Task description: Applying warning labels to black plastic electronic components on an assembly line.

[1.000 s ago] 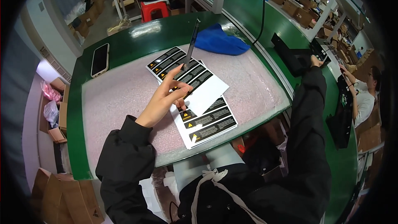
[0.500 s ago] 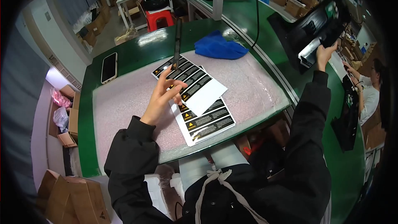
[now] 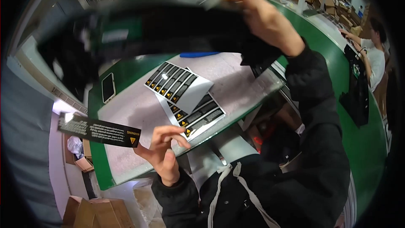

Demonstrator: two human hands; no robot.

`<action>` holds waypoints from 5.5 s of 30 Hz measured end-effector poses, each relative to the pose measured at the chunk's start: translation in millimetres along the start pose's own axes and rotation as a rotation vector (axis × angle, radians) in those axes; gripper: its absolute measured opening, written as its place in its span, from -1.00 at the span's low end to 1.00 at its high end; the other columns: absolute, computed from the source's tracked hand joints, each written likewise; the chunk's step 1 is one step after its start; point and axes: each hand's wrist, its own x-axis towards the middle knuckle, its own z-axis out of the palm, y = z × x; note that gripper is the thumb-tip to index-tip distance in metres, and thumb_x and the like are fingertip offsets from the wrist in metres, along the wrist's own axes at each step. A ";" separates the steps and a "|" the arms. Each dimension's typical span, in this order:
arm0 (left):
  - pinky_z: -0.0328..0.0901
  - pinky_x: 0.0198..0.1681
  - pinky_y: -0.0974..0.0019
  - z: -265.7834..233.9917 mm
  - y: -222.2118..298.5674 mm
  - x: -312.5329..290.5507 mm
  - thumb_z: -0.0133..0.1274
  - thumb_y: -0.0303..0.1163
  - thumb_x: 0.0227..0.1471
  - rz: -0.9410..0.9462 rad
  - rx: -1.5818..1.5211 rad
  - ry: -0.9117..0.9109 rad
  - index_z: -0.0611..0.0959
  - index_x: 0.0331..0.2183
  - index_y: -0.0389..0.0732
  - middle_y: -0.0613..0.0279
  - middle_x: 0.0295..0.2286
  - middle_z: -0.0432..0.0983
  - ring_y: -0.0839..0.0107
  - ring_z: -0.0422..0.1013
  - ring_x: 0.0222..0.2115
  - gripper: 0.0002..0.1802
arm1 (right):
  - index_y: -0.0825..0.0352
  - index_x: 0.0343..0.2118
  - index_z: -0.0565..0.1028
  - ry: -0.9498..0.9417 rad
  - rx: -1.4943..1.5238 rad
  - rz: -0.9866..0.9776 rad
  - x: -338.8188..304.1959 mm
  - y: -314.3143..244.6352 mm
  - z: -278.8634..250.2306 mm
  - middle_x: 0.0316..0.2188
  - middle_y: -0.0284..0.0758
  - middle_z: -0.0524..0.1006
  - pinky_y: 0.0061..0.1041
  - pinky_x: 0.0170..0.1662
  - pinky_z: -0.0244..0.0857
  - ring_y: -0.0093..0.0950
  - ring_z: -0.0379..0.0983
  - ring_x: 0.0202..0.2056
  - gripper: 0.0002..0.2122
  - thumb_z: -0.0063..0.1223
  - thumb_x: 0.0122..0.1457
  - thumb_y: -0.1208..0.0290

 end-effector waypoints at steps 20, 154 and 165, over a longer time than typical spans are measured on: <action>0.28 -0.23 0.32 65.7 -16.1 16.8 -0.20 -0.46 0.08 -0.026 0.472 0.509 -0.30 0.15 -0.14 -0.01 -0.04 0.19 0.30 0.40 -0.37 -0.22 | 0.06 -0.11 0.38 -0.134 0.498 0.012 -11.0 -91.5 -39.9 -0.21 -0.32 0.35 -0.49 -0.25 0.17 -0.43 0.27 -0.31 -0.57 0.16 -0.12 0.38; 0.36 -0.59 0.46 88.8 -15.2 28.8 -0.03 -0.70 -0.07 -0.148 0.147 0.472 -0.05 0.13 -0.08 0.09 -0.12 0.24 0.45 0.37 -0.54 -0.18 | 0.31 -0.33 0.49 -0.134 0.240 0.589 -45.8 -66.4 -46.7 -0.62 -0.42 0.40 -0.63 -0.38 0.19 -0.60 0.32 -0.49 -0.71 0.28 -0.18 0.45; 0.34 -0.26 0.38 85.1 -10.5 18.5 -0.01 -0.72 -0.10 -0.128 0.265 0.471 -0.01 0.13 -0.16 0.12 0.01 0.08 0.40 0.32 -0.24 -0.19 | 0.30 -0.07 0.41 0.062 0.038 0.133 -72.8 -157.6 5.9 -0.04 -0.29 0.43 -0.46 0.13 -0.08 -0.45 0.33 0.02 -0.61 -0.08 -0.06 0.53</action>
